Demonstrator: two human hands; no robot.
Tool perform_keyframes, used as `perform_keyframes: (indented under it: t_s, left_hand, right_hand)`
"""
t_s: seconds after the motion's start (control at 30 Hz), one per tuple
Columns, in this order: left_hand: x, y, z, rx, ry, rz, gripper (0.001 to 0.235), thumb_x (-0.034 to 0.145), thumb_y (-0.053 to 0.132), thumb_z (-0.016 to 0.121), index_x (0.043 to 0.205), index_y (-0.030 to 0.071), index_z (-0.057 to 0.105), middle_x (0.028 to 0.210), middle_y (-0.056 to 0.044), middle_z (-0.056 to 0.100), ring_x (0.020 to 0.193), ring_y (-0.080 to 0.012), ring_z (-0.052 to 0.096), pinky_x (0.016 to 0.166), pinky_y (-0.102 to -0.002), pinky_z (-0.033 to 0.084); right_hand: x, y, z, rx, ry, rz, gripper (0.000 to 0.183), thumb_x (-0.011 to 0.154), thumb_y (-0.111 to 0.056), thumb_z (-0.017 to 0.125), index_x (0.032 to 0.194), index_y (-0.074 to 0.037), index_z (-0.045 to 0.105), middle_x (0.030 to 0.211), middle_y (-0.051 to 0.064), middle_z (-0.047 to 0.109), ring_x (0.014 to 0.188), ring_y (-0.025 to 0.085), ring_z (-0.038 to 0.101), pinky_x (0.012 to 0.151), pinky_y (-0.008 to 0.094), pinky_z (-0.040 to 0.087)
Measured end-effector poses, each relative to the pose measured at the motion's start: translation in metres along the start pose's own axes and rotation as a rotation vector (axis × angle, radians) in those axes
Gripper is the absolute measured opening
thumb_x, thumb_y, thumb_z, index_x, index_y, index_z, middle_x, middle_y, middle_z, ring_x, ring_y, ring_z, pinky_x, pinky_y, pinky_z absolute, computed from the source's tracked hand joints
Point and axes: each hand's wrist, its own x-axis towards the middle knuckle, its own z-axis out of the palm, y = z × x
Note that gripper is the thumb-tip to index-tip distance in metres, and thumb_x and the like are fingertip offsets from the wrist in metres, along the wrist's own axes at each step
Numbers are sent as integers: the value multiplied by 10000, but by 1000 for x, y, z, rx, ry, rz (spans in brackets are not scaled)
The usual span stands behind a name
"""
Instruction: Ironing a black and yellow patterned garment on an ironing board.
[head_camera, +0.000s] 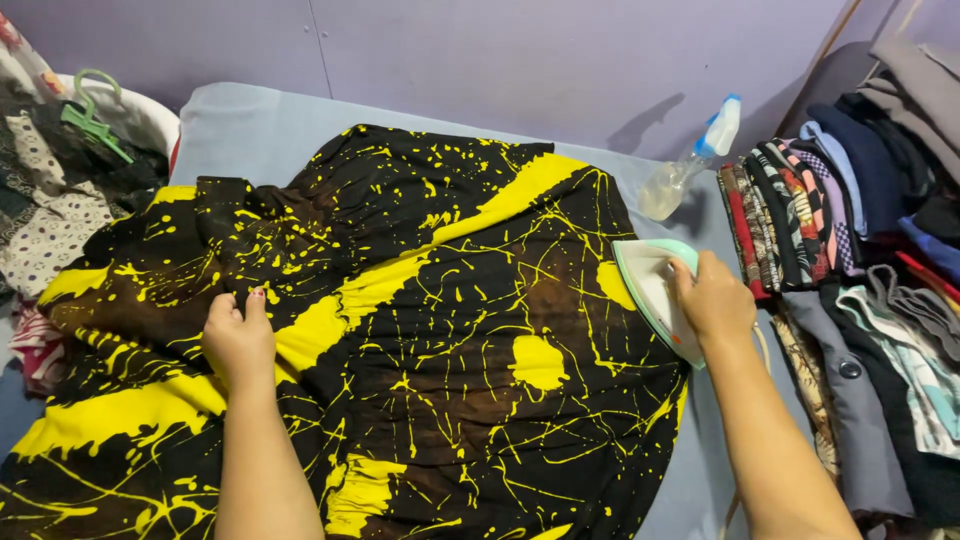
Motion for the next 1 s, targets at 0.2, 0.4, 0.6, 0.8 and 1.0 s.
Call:
perform_keyframes:
  t_s: [0.2, 0.4, 0.6, 0.8, 1.0]
  left_hand:
    - [-4, 3, 1, 69, 4, -15, 381, 984, 314, 787, 849, 23, 581, 583, -60, 504, 479, -223, 432, 493, -398, 348]
    - [0, -4, 1, 62, 7, 5, 384, 980, 304, 782, 825, 29, 563, 576, -56, 493, 474, -215, 421, 495, -395, 344]
    - [-1, -2, -4, 61, -15, 6, 378, 981, 305, 790, 846, 22, 579, 576, -67, 487, 473, -212, 406, 498, -397, 341]
    - [0, 4, -4, 28, -27, -11, 360, 985, 309, 789, 857, 29, 602, 577, -42, 504, 473, -185, 414, 495, -374, 344]
    - [-1, -1, 2, 21, -10, 31, 372, 1001, 296, 794, 881, 11, 587, 590, -34, 501, 486, -167, 407, 501, -355, 344]
  right_hand:
    - [44, -24, 41, -25, 11, 47, 447, 1041, -476, 598, 1021, -30, 607, 907, 223, 701, 768, 456, 688, 659, 545, 546]
    - [98, -38, 82, -28, 27, 77, 465, 1041, -456, 604, 1066, 8, 597, 906, 252, 690, 762, 449, 702, 636, 531, 559]
    - [47, -13, 40, -62, -77, 121, 453, 1034, -451, 605, 1059, 1, 589, 881, 259, 704, 765, 464, 701, 653, 545, 552]
    - [-45, 21, -7, -153, -88, 121, 458, 1055, -473, 577, 1021, -16, 573, 858, 224, 698, 725, 444, 697, 622, 533, 556]
    - [-34, 13, -2, -139, -39, 88, 449, 1048, -467, 571, 1001, -21, 568, 874, 212, 697, 726, 435, 692, 624, 531, 553]
